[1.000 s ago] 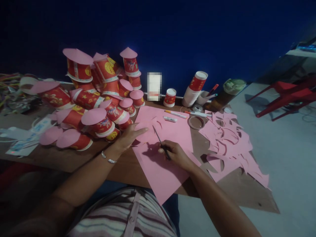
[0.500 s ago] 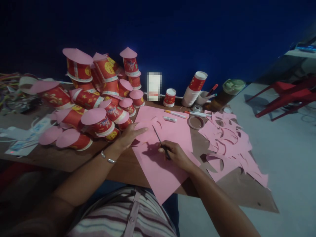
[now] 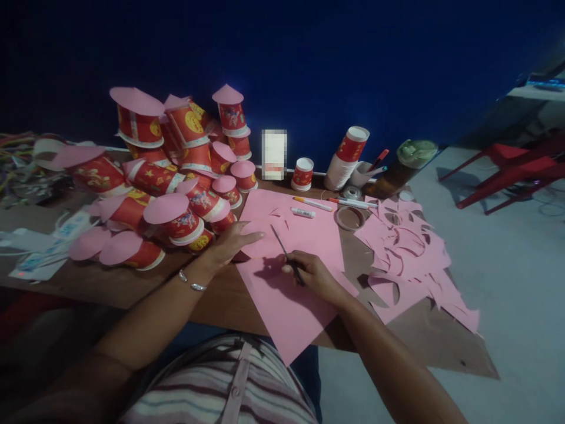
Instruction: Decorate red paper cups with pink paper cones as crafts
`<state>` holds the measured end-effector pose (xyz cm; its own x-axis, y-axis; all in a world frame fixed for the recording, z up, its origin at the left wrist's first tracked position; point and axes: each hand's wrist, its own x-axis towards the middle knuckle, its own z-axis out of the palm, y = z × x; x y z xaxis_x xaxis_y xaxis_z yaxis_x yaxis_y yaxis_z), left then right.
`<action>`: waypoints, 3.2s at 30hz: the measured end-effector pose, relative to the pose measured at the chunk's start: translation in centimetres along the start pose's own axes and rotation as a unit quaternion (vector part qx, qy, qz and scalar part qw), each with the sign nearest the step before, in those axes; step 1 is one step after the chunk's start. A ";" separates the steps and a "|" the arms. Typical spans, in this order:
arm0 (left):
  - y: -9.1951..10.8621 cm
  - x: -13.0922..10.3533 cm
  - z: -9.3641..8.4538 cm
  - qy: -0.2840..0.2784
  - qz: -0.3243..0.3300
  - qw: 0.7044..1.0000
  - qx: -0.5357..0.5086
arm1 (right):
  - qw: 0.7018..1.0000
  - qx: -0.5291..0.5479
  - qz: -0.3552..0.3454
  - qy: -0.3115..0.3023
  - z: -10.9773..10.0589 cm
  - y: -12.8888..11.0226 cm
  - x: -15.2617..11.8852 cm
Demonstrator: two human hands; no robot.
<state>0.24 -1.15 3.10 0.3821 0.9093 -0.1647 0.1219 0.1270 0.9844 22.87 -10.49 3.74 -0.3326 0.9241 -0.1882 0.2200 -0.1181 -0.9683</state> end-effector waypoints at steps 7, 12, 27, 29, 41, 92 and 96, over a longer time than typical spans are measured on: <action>-0.1 0.0 0.1 0.007 -0.023 0.998 -0.051 | 1.000 -0.017 0.009 0.002 0.0 -0.4 0.0; -0.2 0.1 -0.1 0.007 -0.014 0.999 -0.030 | 1.000 -0.008 0.020 0.002 0.0 -0.2 0.1; -0.3 0.2 -0.2 0.004 -0.030 0.998 -0.056 | 1.000 -0.024 0.009 -0.003 -0.1 -0.1 0.2; -0.3 0.2 -0.2 0.008 -0.027 0.997 -0.065 | 1.000 -0.027 0.015 -0.002 -0.1 -0.2 0.1; -0.6 0.2 -0.5 -0.010 -0.012 1.000 -0.017 | 1.000 0.002 0.012 -0.008 0.1 -0.2 0.0; 0.0 0.1 -0.8 -0.019 -0.025 0.999 -0.014 | 1.000 -0.002 0.008 -0.013 0.0 0.5 0.0; 0.0 0.2 -0.8 -0.005 -0.018 1.000 0.009 | 1.000 0.008 0.012 -0.011 0.1 0.5 0.1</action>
<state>-0.47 -0.66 3.08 0.3865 0.9000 -0.2014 0.1528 0.1528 0.9764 22.90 -10.52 3.21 -0.3479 0.9126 -0.2148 0.2142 -0.1457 -0.9659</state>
